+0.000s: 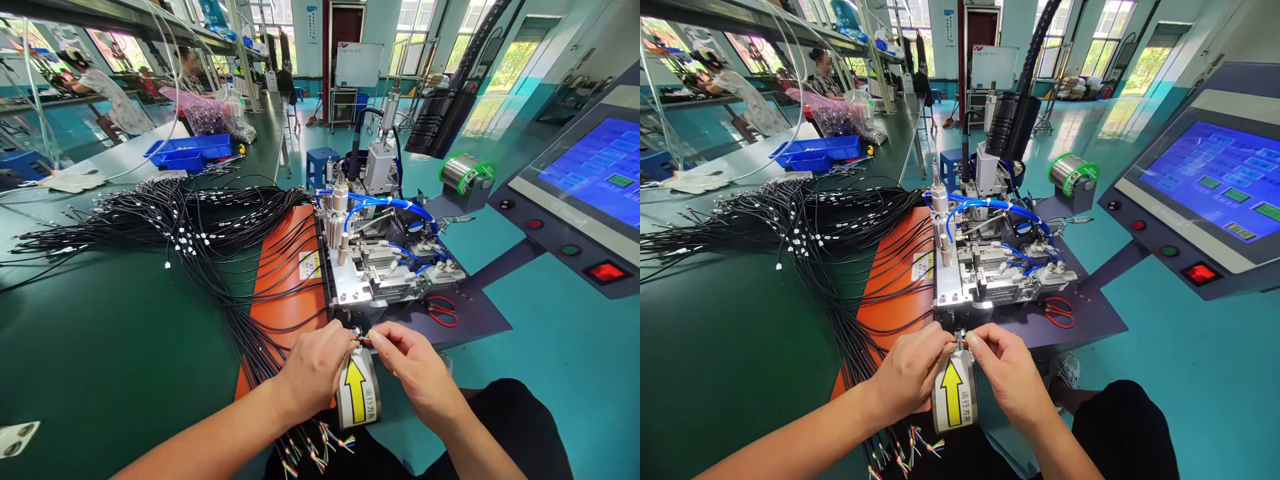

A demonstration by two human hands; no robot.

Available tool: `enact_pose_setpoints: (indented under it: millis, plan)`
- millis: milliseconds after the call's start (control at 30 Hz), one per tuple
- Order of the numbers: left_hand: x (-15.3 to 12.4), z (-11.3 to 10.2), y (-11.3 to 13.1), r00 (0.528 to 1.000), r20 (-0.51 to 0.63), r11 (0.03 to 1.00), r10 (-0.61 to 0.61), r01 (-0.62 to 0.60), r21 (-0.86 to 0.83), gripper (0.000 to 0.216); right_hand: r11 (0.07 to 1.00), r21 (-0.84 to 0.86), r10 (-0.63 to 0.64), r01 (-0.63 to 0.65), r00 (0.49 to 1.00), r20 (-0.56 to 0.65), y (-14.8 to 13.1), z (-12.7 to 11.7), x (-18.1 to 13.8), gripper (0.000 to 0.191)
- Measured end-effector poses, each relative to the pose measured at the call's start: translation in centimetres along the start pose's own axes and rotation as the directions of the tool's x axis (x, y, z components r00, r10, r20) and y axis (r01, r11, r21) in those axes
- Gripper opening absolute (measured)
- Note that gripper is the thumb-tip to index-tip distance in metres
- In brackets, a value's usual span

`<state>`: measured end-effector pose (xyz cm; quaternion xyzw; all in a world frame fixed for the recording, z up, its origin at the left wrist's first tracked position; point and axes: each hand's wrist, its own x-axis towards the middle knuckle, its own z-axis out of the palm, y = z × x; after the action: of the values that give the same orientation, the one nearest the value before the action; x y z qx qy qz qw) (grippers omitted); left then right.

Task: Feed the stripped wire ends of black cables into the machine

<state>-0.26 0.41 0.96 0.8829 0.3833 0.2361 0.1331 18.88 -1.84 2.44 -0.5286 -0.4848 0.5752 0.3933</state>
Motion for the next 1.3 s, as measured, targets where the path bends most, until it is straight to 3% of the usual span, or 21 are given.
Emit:
enact_pose_setpoints:
  millis: [200,333,467,767,1033,1300]
  plan:
    - [0.2,-0.5,0.1,0.998,0.056,1.0,-0.024,0.024,0.0,0.032,0.993,-0.109,-0.048,0.042,0.998,-0.051,0.8,0.0,0.4,0.033]
    - [0.3,-2.0,0.1,0.99,0.13,0.99,-0.061,0.077,-0.121,0.017,0.989,-0.142,-0.049,0.038,0.996,-0.071,1.2,0.0,0.4,0.034]
    - [-0.1,-2.9,-0.1,0.99,0.113,0.972,-0.085,0.108,-0.21,0.014,0.985,-0.166,-0.063,0.048,0.994,-0.085,1.1,-0.1,0.4,0.035]
    - [-0.6,-1.3,-0.6,0.996,0.033,0.987,-0.087,0.09,-0.131,0.023,0.963,-0.26,-0.113,0.076,0.985,-0.131,2.0,0.1,1.1,0.033]
    - [-0.5,-0.7,-0.9,0.997,0.027,0.998,-0.067,0.067,-0.013,0.026,0.945,-0.314,-0.148,0.092,0.976,-0.158,2.3,0.5,1.9,0.032]
    - [-0.5,-0.6,-0.9,0.994,0.054,0.995,-0.095,0.096,-0.013,0.026,0.929,-0.361,-0.153,0.086,0.975,-0.16,2.3,0.8,2.2,0.033]
